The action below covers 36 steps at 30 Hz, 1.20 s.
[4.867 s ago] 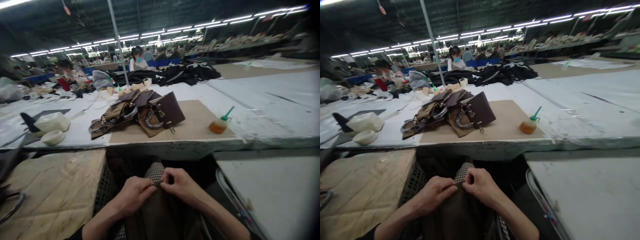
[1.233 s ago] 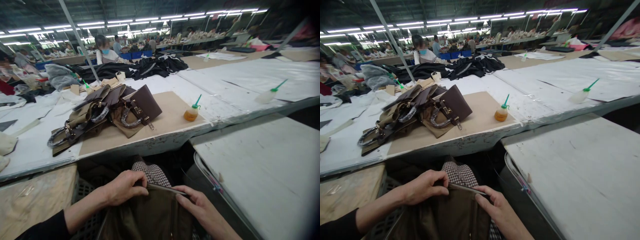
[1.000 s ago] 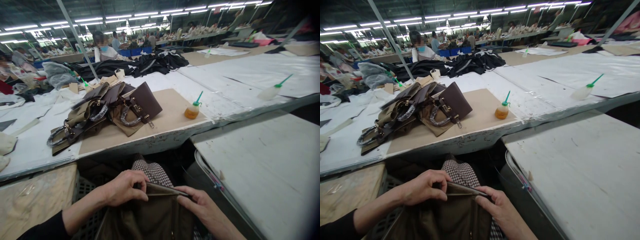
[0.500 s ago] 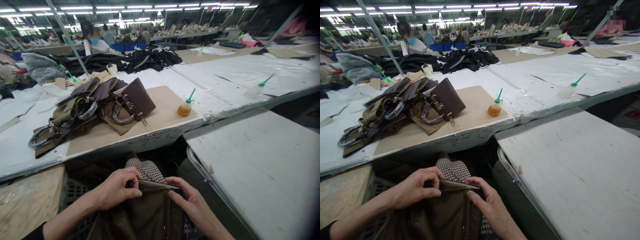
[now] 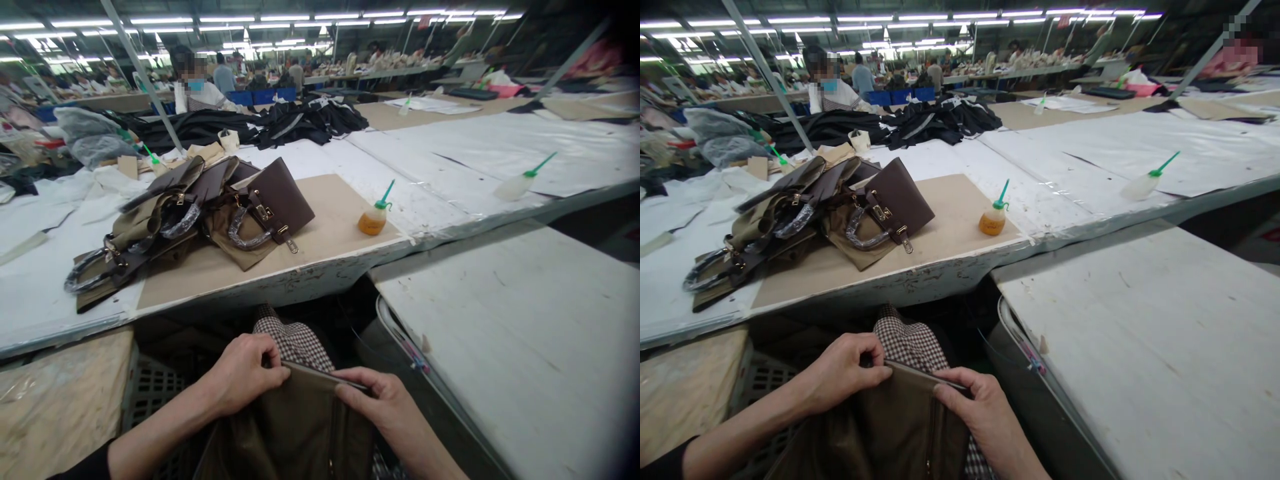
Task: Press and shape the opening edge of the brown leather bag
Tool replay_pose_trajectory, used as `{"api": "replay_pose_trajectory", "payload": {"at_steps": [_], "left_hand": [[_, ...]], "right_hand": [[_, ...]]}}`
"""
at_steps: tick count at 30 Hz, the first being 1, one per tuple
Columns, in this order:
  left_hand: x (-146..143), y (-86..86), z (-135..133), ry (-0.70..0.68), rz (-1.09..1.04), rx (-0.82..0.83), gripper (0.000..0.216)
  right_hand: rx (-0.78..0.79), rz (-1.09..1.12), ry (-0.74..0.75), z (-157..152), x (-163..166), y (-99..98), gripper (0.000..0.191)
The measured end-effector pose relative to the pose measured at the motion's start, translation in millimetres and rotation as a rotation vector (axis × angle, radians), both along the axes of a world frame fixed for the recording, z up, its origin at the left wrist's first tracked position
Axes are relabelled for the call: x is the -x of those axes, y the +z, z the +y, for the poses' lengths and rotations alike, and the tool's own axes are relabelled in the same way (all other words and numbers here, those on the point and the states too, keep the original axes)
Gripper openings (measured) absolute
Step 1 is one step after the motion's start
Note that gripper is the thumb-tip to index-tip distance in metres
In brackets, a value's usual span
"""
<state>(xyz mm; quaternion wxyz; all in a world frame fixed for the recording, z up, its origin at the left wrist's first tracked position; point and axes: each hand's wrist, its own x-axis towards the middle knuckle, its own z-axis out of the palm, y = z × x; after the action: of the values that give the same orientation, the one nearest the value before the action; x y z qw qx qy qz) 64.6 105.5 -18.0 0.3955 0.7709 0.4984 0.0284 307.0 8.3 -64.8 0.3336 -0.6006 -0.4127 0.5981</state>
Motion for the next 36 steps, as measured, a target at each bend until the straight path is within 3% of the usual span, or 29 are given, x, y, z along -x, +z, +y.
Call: {"api": "replay_pose_trajectory", "payload": {"at_steps": [12, 19, 23, 26, 29, 32, 36], "left_hand": [[-1.3, -6.3, 0.3, 0.008, -0.016, -0.042, 0.016], [-5.5, -8.9, -1.1, 0.024, -0.055, -0.012, 0.014], [-5.9, -1.2, -1.2, -0.004, -0.099, 0.069, 0.035], [-3.3, 6.5, -1.8, -0.194, -0.047, 0.071, 0.014], [-1.8, 11.8, -3.6, -0.284, -0.032, 0.035, 0.023], [-3.0, 14.1, -6.6, -0.299, -0.061, 0.011, 0.022], [-2.5, 15.4, -10.8, -0.307, -0.077, 0.007, 0.023]], "right_hand": [[-0.063, -0.145, -0.012, -8.4, 3.1, -7.3, 0.040], [-0.068, -0.102, -0.026, -12.0, 5.1, -5.4, 0.035], [-0.063, -0.059, -0.004, -12.3, 1.8, -3.3, 0.031], [-0.077, -0.041, 0.118, -5.1, -5.5, 9.9, 0.030], [-0.160, -0.109, 0.349, 6.7, -10.8, 28.3, 0.029], [-0.259, -0.387, 0.531, 18.1, -2.0, 38.4, 0.032], [-0.398, -0.755, 0.652, 31.2, 31.4, 36.3, 0.036]]}}
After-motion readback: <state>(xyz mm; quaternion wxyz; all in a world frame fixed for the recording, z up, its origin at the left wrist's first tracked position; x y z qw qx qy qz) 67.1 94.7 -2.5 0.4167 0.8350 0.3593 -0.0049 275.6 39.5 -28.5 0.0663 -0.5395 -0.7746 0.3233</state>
